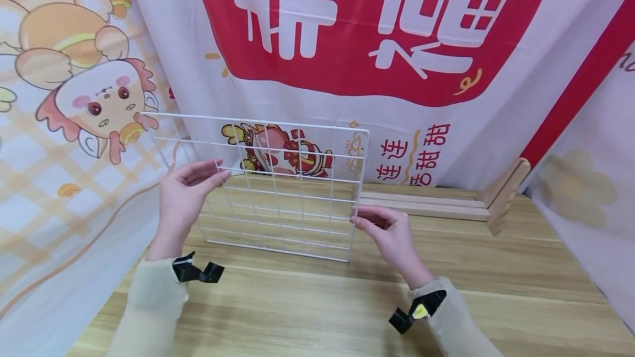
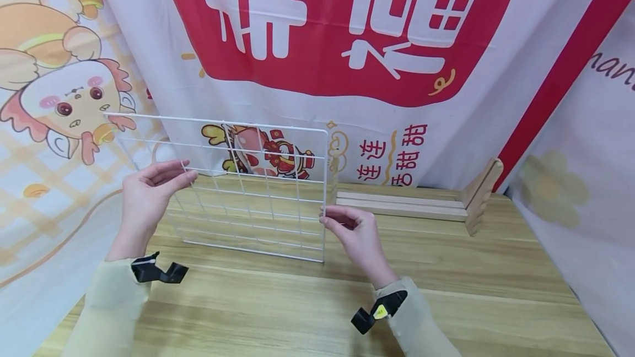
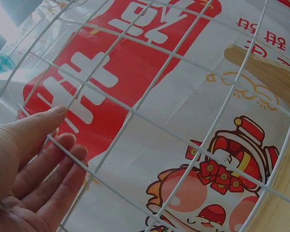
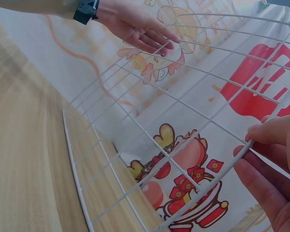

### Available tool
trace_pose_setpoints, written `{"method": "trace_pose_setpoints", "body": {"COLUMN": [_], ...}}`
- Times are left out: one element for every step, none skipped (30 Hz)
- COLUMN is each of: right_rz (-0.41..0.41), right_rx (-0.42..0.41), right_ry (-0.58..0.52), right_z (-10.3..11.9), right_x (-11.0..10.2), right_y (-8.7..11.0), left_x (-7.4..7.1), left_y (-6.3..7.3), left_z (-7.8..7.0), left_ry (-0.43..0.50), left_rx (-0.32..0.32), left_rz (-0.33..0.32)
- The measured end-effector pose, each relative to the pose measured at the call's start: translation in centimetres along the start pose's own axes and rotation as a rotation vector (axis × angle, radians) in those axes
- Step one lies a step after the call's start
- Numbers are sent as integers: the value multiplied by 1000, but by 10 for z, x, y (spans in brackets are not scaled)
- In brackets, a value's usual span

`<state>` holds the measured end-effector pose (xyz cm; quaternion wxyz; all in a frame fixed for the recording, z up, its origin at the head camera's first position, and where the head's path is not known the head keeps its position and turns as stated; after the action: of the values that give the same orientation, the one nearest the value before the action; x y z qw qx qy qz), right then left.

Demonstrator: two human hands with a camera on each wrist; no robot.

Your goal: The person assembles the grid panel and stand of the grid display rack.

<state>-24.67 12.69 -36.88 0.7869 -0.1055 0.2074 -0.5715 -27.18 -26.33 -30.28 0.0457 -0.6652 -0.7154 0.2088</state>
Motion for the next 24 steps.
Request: {"method": "trace_pose_setpoints", "body": {"right_rz": [-2,-4,-4,-4,-4,-3,0,2,5,8,9,8,8,6,3,2,2,2,4,6,9,13,16,21], "right_rx": [3,12,20,20,24,27,27,29,25,25,28,29,29,27,28,28,28,26,24,22,21,18,14,9], "right_ry": [4,10,17,21,23,26,27,31,31,29,26,22,21,23,22,20,19,19,18,14,9,5,2,-2], "right_z": [5,9,14,18,19,19,19,19,19,17,13,9,5,2,-2,-7,-9,-10,-10,-11,-12,-12,-12,-11], "right_x": [0,1,1,2,2,3,3,4,4,5,4,4,4,4,3,3,3,3,3,3,3,4,4,5], "right_y": [0,1,1,2,2,2,2,2,2,2,1,1,1,1,1,1,1,1,1,0,0,0,0,-1], "left_x": [0,0,0,0,0,0,0,-1,-1,-1,-1,-2,-2,-2,-2,-2,-2,-3,-3,-4,-4,-5,-5,-6], "left_y": [-1,-1,-2,-2,-1,-1,0,0,0,0,0,0,-1,-1,-1,-1,-1,-2,-2,-1,-1,-1,-1,-1], "left_z": [0,0,0,0,0,0,0,0,0,-1,-1,-1,-1,-1,-1,-1,-1,0,0,0,0,0,0,-1], "left_ry": [17,25,37,47,59,67,71,81,96,109,123,133,145,158,170,183,193,201,208,215,217,218,216,210], "left_rx": [10,18,25,30,34,34,31,29,31,34,37,40,43,47,51,54,57,58,59,60,62,62,61,62], "left_rz": [3,5,4,2,0,-6,-11,-15,-19,-22,-22,-21,-20,-19,-17,-15,-15,-15,-15,-15,-16,-17,-18,-20]}}
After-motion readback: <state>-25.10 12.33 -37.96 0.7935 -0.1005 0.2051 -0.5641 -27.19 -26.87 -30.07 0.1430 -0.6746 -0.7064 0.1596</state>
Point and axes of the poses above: each hand's wrist, its own y-axis away from the middle knuckle, its own x-axis out of the palm, z = x × y, the point moved 6 cm from there along -y, towards the middle knuckle, and after that the axes turned 13 degrees about z, right-handed, at the moved point
